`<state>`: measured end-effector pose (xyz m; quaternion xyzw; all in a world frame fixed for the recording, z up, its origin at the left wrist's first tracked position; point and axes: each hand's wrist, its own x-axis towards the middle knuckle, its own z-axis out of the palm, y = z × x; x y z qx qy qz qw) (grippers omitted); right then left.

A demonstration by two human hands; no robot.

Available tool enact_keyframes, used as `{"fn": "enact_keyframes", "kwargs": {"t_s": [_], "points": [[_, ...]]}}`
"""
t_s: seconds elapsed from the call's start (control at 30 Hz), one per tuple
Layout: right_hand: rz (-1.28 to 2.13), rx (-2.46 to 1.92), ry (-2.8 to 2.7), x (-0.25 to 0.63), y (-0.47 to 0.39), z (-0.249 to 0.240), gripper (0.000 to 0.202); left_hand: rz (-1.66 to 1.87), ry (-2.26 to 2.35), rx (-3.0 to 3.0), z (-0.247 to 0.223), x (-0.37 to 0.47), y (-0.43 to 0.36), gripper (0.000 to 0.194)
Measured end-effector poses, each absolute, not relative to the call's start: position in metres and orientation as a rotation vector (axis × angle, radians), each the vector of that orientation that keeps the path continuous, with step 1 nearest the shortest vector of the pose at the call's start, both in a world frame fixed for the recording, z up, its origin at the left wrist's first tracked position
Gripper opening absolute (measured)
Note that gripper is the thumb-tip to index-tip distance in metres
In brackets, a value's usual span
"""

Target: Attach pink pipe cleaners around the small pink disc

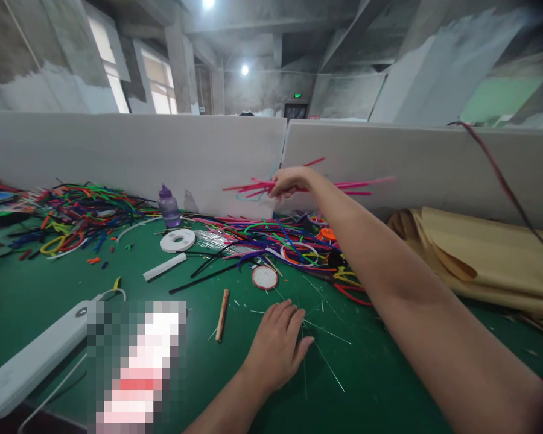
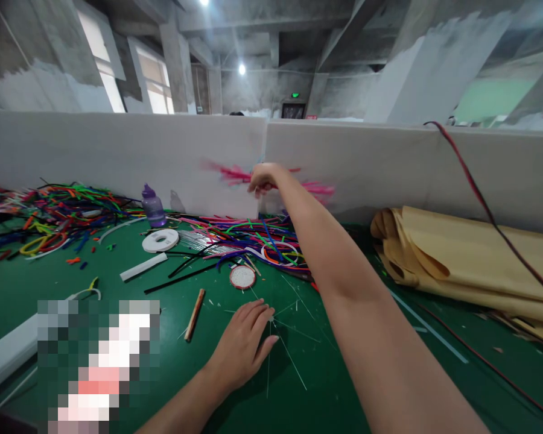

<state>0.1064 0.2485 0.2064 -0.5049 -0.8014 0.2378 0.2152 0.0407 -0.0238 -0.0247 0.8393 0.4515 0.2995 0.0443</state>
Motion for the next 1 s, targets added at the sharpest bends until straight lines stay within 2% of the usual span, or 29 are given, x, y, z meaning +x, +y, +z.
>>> {"fn": "enact_keyframes", "kwargs": {"t_s": [0.07,0.13,0.23,0.37,0.5,0.6,0.73,0.87,1.0], "points": [[0.748,-1.594,-2.423,0.102,0.24,0.198,0.015,0.925,1.376,2.561,-0.025,0.041,-0.024,0.042],[0.814,-1.59,-2.547,0.099,0.229,0.192,0.016,0.942,1.373,2.558,-0.024,0.04,-0.024,0.042],[0.897,-1.536,-2.658,0.098,0.207,0.185,0.027,0.985,1.356,2.554,-0.025,0.039,-0.024,0.041],[0.813,-1.396,-2.766,0.104,0.165,0.179,0.019,1.1,1.35,2.498,-0.028,0.034,-0.022,0.039],[0.721,-1.277,-2.952,0.115,0.115,0.17,0.01,1.422,1.577,2.225,-0.029,0.026,-0.018,0.038],[0.558,-1.209,-2.999,0.124,0.081,0.16,0.013,1.67,1.696,1.955,-0.026,0.021,-0.015,0.035],[0.512,-1.204,-2.951,0.13,0.043,0.14,0.019,1.692,1.63,1.834,-0.024,0.021,-0.011,0.032],[0.618,-1.193,-2.888,0.127,0.025,0.123,0.02,1.666,1.625,1.823,-0.025,0.022,-0.009,0.027],[0.369,-1.181,-2.788,0.13,0.033,0.132,0.016,1.703,1.48,1.677,-0.019,0.019,-0.012,0.039]]}}
